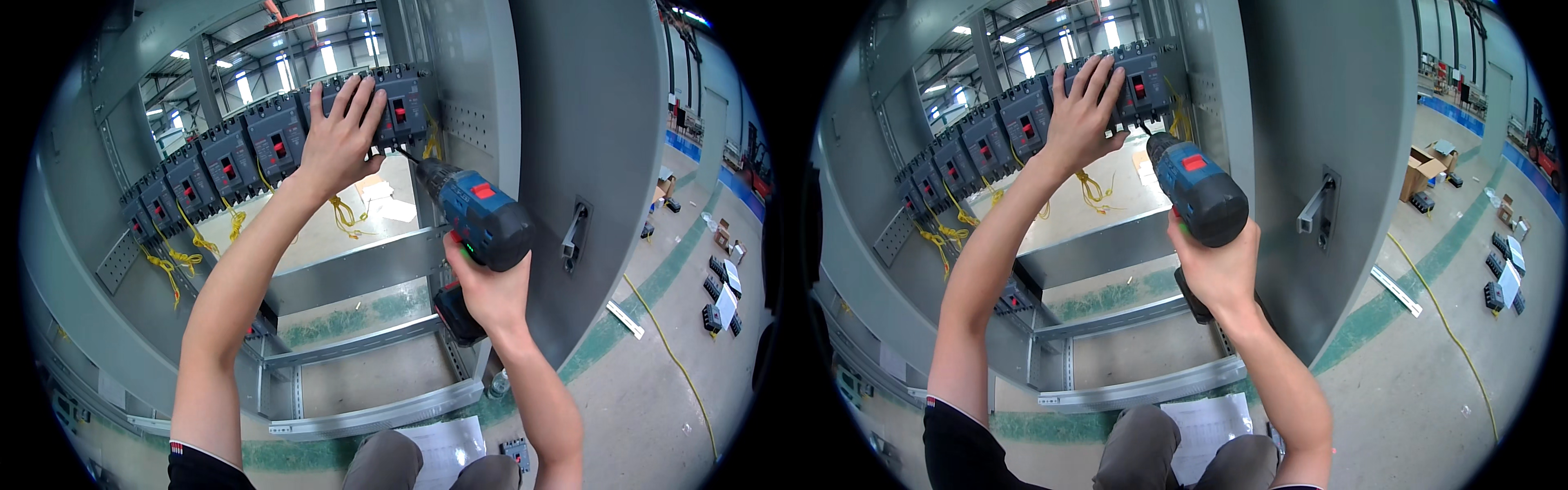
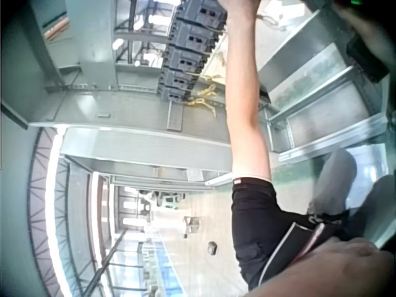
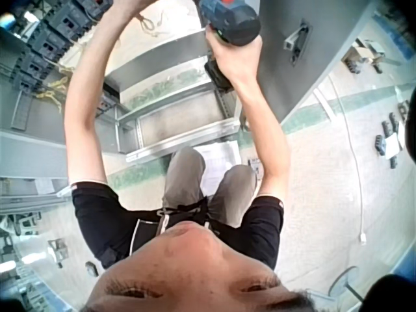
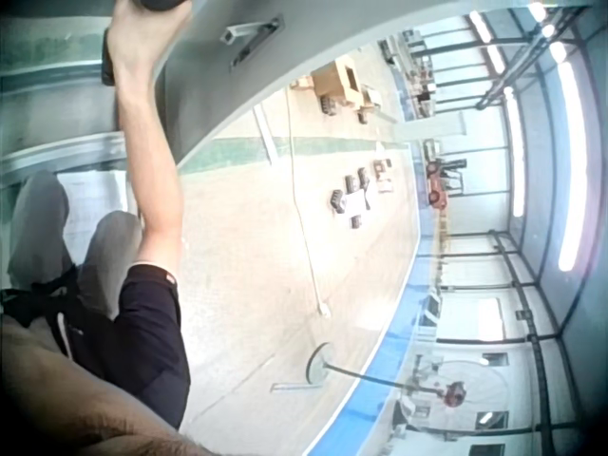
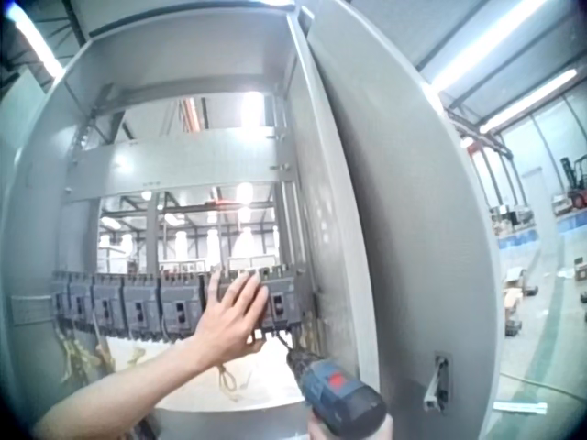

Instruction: The person reviews a laminated document, then uses a cordless drill to install several gray electrical components into a metal cabinet. They handle the components one at a time, securing them with screws while another person works nearby.

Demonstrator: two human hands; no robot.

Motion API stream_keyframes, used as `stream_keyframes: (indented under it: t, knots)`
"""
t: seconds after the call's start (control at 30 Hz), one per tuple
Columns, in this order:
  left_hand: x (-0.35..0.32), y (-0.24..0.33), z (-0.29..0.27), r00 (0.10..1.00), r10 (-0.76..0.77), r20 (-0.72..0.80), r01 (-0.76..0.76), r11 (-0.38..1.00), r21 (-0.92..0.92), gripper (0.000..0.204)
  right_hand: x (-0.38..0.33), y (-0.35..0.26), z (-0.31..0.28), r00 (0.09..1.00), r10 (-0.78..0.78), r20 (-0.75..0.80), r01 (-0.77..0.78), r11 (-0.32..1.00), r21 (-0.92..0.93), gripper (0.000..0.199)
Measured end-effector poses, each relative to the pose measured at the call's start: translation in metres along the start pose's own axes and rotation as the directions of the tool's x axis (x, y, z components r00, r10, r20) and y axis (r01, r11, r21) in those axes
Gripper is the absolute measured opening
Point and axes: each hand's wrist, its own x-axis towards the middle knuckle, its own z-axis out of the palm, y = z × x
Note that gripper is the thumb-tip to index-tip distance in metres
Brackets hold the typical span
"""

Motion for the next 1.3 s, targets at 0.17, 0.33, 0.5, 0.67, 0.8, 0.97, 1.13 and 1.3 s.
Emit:
stream_keyframes:
  t: [0.17, 0.33, 0.5, 0.67, 0.8, 0.97, 1.13, 1.3]
  knots:
    - [0.0, 0.0, 0.001, 1.0, 0.006, -0.012, -0.006, 1.0, 0.004, 0.096, -0.004, 0.002, 0.003, 0.997, -0.082, -0.013, 0.082, 0.996, -0.022, 0.02]
    - [-0.001, -0.001, 0.004, 0.999, 0.017, -0.037, -0.017, 1.0, 0.003, 0.091, -0.001, -0.004, 0.006, 0.999, -0.024, -0.047, 0.025, 0.999, 0.031, 0.014]
    - [0.0, -0.002, 0.005, 0.999, 0.018, -0.038, -0.018, 1.0, -0.001, 0.091, 0.0, -0.004, 0.006, 0.999, -0.021, -0.047, 0.021, 1.0, -0.009, 0.012]
    - [-0.001, -0.003, 0.004, 0.999, 0.02, -0.043, -0.02, 1.0, 0.002, 0.092, -0.003, -0.001, 0.007, 0.998, 0.0, 0.058, 0.005, 0.996, -0.088, 0.017]
    - [0.0, -0.002, 0.004, 0.998, 0.025, -0.057, -0.025, 1.0, 0.011, 0.093, -0.001, -0.01, 0.01, 0.999, 0.033, -0.013, -0.033, 0.998, -0.045, 0.015]
    - [-0.002, 0.0, 0.007, 1.0, 0.007, -0.011, -0.007, 0.999, 0.052, 0.096, 0.002, -0.013, 0.013, 0.993, -0.103, -0.065, 0.1, 0.994, -0.045, 0.018]
    - [-0.002, 0.0, 0.006, 1.0, 0.004, -0.015, -0.004, 0.999, 0.037, 0.095, 0.005, -0.022, 0.01, 1.0, -0.025, 0.006, 0.025, 0.995, -0.095, 0.02]
    - [-0.002, -0.001, 0.007, 1.0, -0.003, -0.002, 0.003, 0.999, 0.046, 0.096, 0.007, -0.025, 0.009, 0.999, 0.028, 0.018, -0.026, 0.991, -0.133, 0.019]
